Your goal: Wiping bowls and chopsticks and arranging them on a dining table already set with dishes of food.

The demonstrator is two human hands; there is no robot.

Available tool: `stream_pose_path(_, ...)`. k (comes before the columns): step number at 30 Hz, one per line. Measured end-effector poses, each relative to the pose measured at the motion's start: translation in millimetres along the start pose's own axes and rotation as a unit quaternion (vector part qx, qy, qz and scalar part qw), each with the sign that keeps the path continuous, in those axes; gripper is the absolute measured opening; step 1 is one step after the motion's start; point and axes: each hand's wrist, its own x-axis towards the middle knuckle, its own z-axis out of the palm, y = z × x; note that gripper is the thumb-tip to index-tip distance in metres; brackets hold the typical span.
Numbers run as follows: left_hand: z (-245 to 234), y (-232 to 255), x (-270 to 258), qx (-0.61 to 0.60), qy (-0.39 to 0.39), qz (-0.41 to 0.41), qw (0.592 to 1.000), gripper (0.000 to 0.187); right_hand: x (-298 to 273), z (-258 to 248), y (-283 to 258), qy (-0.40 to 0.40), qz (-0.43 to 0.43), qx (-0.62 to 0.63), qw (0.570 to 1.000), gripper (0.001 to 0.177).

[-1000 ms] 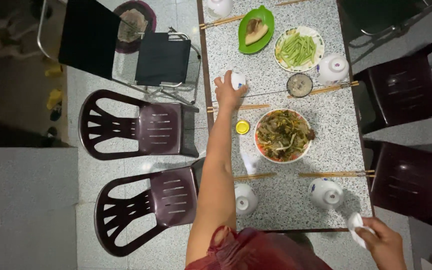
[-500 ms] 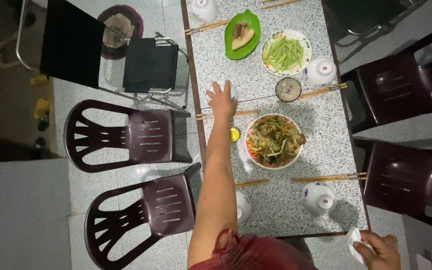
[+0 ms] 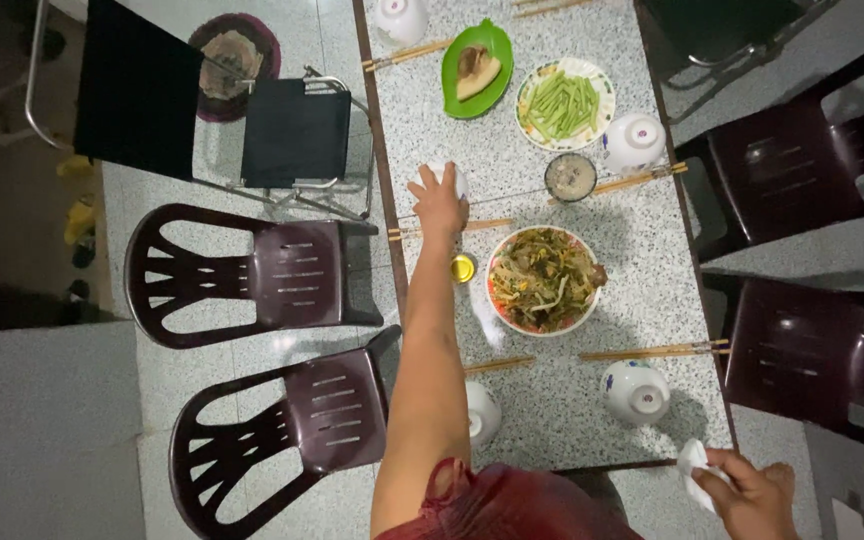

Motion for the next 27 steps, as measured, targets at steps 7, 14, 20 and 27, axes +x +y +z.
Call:
stream_pose_path(7, -14.2, -32.5, 6.0, -0.099, -0.034, 0.040, 0.994, 0.106, -32.4, -19.9, -135.2, -0.057, 0.085, -0.223, 0.969, 0.027)
stream_pose_path(14, -13.4, -82.3, -11.2, -0.186, 0.105, 0.085, 0.973, 0.102, -8.6, 20.6, -55.0, -0.019, -0.009, 0.133, 0.991, 0.020)
stream_pose_path(20, -42.4, -67.8, -39.8, -0.235, 0.134, 0.127, 0.954, 0.090, -15.6, 28.0, -88.1, -0.037, 0.014, 0.207, 0.978, 0.020)
stream_pose_path(27, -71.1, 50.8, -56.7, -0.131, -0.015, 0.188, 0.973, 0.099, 3.3, 38.6, -57.3, -0.067, -0.011, 0.217, 0.974, 0.019)
